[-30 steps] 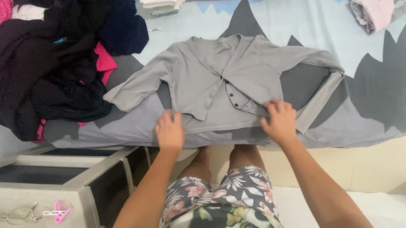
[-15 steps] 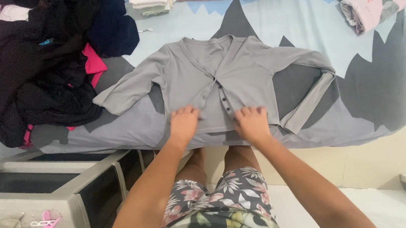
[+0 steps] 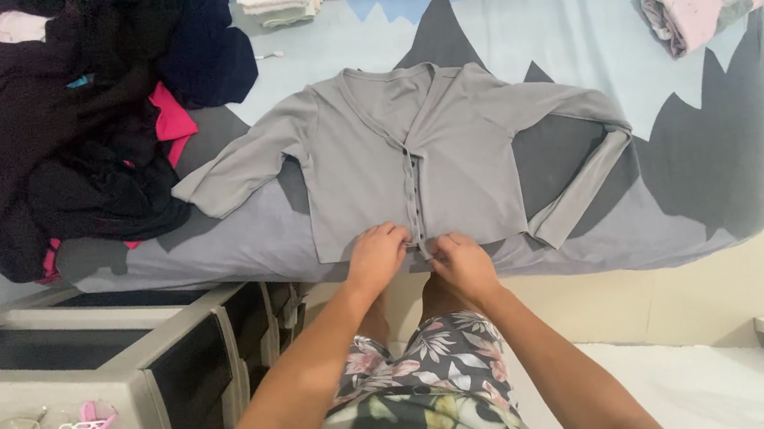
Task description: Folding various laundry items on a bed and organizing them into neat stacks.
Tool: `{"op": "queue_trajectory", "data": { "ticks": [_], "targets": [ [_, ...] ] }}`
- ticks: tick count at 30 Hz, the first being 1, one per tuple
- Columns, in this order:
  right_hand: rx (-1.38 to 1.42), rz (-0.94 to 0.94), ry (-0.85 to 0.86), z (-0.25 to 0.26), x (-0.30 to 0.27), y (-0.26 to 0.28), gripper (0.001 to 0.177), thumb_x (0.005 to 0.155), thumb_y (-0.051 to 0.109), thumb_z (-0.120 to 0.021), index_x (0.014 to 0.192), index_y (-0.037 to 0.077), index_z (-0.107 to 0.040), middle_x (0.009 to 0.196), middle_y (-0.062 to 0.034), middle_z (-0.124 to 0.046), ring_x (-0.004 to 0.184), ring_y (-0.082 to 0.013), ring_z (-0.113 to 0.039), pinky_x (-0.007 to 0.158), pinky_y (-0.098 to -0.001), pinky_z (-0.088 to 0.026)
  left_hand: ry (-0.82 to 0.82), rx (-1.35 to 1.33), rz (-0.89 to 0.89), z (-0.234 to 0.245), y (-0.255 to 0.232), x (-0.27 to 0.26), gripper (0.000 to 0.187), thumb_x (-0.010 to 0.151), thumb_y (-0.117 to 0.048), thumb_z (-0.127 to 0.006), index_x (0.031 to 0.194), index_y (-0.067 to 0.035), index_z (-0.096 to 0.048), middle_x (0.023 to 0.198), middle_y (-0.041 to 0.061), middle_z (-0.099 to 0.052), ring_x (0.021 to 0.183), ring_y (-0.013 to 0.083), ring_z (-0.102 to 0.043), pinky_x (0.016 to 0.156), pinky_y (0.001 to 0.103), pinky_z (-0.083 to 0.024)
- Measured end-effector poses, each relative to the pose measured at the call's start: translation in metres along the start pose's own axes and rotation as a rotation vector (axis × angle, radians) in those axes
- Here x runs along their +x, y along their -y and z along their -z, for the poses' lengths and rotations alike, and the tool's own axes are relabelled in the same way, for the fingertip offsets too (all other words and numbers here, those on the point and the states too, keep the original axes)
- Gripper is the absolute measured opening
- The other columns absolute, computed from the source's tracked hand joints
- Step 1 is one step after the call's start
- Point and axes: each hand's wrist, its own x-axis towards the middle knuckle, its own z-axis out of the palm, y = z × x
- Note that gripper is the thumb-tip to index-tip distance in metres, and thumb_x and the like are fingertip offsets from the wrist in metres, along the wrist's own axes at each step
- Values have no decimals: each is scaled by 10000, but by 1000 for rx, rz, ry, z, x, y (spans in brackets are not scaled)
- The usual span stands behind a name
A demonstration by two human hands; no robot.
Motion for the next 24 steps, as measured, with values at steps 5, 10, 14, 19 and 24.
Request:
{"op": "queue_trajectory", "data": {
  "ticks": [5, 10, 14, 19, 24],
  "targets": [
    [182, 48, 114, -13, 8, -14, 192, 815, 193, -740, 973, 89, -706, 944, -107, -705, 897, -316, -688, 791, -409, -546, -20, -63, 76, -6, -5, -3, 141, 826, -149, -713, 965, -134, -729, 954, 82, -672, 979, 321, -647, 872, 465, -500],
    [240, 25, -70, -14, 41, -26, 153, 867, 169, -682, 970, 66, -726, 957, -150, -715, 877, -337, -683, 776, -412, -544, 4, -128, 173, -11, 4, 5, 152, 821, -189, -751, 954, -119, -737, 948, 88, -690, 968, 314, -652, 847, 450, -519],
    [132, -54, -95, 10, 99, -21, 181, 945, 214, -670, 1057, 82, -724, 985, -168, -720, 885, -344, -695, 795, -429, -544, -135, -307, 346, -31, 36, 35, 129, 873, -175, -713, 977, -103, -740, 930, 84, -740, 892, 279, -703, 786, 406, -551],
    [-31, 58, -39, 31, 161, -6, 285, 914, 173, -658, 1191, 131, -703, 1081, -168, -714, 951, -375, -680, 818, -475, -536, -252, -524, 612, -45, 65, 93, 150, 882, -205, -725, 976, -91, -747, 904, 75, -782, 823, 213, -746, 747, 348, -568],
    [-130, 120, 77, 7, 199, -30, 429, 878, 199, -683, 1304, 195, -638, 1128, -175, -706, 1013, -391, -667, 837, -496, -531, -334, -578, 638, -81, 69, 134, 176, 828, -224, -760, 936, -85, -766, 863, 69, -788, 801, 191, -758, 737, 337, -574]
  ]
}}
